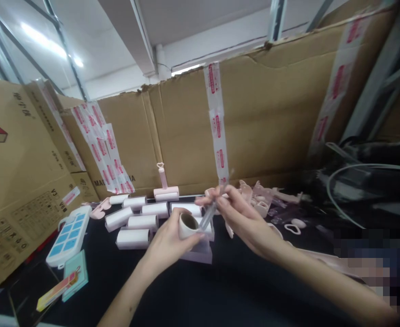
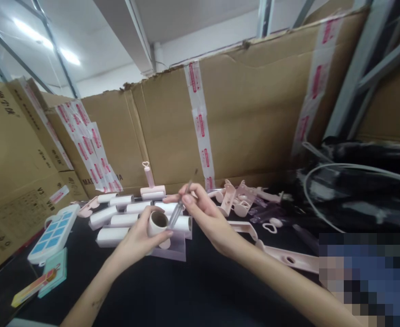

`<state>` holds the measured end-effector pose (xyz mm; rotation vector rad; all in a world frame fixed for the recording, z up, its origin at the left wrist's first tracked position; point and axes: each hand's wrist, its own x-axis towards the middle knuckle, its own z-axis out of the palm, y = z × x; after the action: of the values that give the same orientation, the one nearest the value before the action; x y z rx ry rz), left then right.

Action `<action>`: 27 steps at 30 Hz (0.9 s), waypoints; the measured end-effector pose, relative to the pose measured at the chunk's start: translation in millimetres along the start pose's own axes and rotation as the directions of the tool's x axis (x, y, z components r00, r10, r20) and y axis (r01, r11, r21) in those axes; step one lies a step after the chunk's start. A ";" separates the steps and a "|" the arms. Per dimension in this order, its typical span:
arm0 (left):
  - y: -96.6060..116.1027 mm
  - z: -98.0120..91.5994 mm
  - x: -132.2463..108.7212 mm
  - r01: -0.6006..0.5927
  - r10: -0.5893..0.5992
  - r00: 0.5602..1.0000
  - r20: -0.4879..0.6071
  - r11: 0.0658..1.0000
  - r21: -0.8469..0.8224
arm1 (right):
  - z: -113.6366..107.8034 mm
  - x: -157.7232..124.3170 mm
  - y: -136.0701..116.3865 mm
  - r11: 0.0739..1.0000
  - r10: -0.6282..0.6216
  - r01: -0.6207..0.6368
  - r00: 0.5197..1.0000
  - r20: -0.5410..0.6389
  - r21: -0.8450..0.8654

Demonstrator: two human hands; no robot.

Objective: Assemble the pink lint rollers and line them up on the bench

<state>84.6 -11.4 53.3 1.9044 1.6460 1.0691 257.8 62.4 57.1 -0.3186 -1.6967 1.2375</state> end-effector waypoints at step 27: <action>-12.2 8.9 15.2 -0.204 0.183 0.976 0.115 0.955 0.214 | -30.7 30.7 38.6 0.951 0.038 -0.057 0.997 -0.070 -0.305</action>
<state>83.7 7.5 43.3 2.2660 1.6119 0.8782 255.7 118.3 41.8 -0.5828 -1.8347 0.9839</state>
